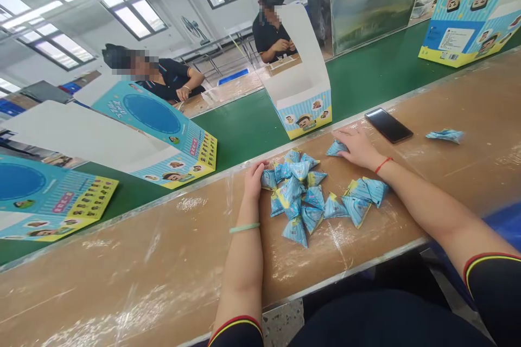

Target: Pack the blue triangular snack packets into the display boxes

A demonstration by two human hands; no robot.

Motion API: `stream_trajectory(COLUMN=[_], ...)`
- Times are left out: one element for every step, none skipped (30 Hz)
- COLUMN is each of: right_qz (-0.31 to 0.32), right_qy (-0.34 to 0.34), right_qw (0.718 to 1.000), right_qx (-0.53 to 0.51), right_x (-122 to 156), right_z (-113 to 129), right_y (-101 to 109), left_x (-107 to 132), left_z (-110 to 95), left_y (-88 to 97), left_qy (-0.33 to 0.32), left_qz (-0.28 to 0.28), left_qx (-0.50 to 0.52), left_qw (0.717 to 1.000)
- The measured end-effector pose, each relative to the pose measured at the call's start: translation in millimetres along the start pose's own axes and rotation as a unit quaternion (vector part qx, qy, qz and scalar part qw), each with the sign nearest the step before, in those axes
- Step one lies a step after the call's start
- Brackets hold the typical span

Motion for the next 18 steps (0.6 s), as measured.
stream_trajectory(right_qz=[0.007,0.011,0.012,0.005,-0.008,-0.02,-0.031,-0.045,-0.055,-0.06,-0.063,-0.069,-0.075,-0.077,-0.074,-0.068,-0.058,-0.036], right_qy=[-0.016,-0.033,-0.047,-0.056,-0.061,-0.06,-0.057,-0.055,-0.055,-0.058,-0.067,-0.079,-0.095,-0.11,-0.121,-0.13,-0.134,-0.136], right_qw=[0.999,0.993,0.983,0.971,0.962,0.954,0.949,0.943,0.937,0.93,0.923,0.917,0.913,0.908,0.903,0.9,0.9,0.904], right_qx=[-0.052,-0.116,-0.179,-0.231,-0.267,-0.292,-0.309,-0.324,-0.341,-0.359,-0.375,-0.384,-0.39,-0.397,-0.405,-0.41,-0.41,-0.404], right_x=[0.1,0.4,1.1,2.2,3.6,5.2,6.8,8.2,9.3,10.1,10.5,10.5,10.2,9.8,9.3,8.9,8.7,8.7], right_z=[0.1,-0.7,-2.0,-3.3,-4.4,-4.9,-5.1,-5.1,-5.2,-5.7,-6.6,-8.2,-10.3,-12.7,-15.2,-17.4,-19.3,-20.7], right_y=[1.7,5.1,10.1,16.6,24.1,32.1,40.3,48.4,55.9,62.6,68.2,72.7,76.2,78.5,79.8,80.5,80.8,81.0], left_x=[0.2,0.4,0.7,0.9,1.1,1.3,1.5,1.7,1.8,1.9,2.0,2.0,2.1,2.1,2.0,1.9,1.7,1.4], left_z=[-0.4,-0.9,-1.3,-1.8,-2.2,-2.6,-2.9,-3.2,-3.4,-3.6,-3.8,-4.0,-4.1,-4.2,-4.2,-4.0,-3.7,-3.3], left_y=[0.1,0.3,0.3,0.4,0.3,0.1,-0.1,-0.3,-0.5,-0.7,-0.9,-0.9,-0.9,-0.8,-0.6,-0.5,-0.3,-0.2], left_qy=[-0.001,-0.002,-0.002,-0.002,-0.001,0.001,0.002,0.004,0.006,0.007,0.008,0.008,0.007,0.006,0.005,0.004,0.005,0.005], left_qz=[0.001,0.002,0.002,0.002,0.001,0.0,-0.001,0.0,0.001,0.002,0.004,0.004,0.004,0.003,0.002,0.002,0.002,0.002], left_qx=[-0.001,-0.003,-0.004,-0.004,-0.004,-0.003,-0.001,0.001,0.004,0.006,0.008,0.009,0.01,0.011,0.011,0.012,0.013,0.014], left_qw=[1.0,1.0,1.0,1.0,1.0,1.0,1.0,1.0,1.0,1.0,1.0,1.0,1.0,1.0,1.0,1.0,1.0,1.0])
Point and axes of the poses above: each hand's wrist, its own x-axis away from the middle knuckle, its own y-axis out of the back of the hand, z = x × y, the point moved 1 cm from there along -x, towards the middle knuckle, and after that the axes turned 15 degrees about -y, right-handed, at the moved point
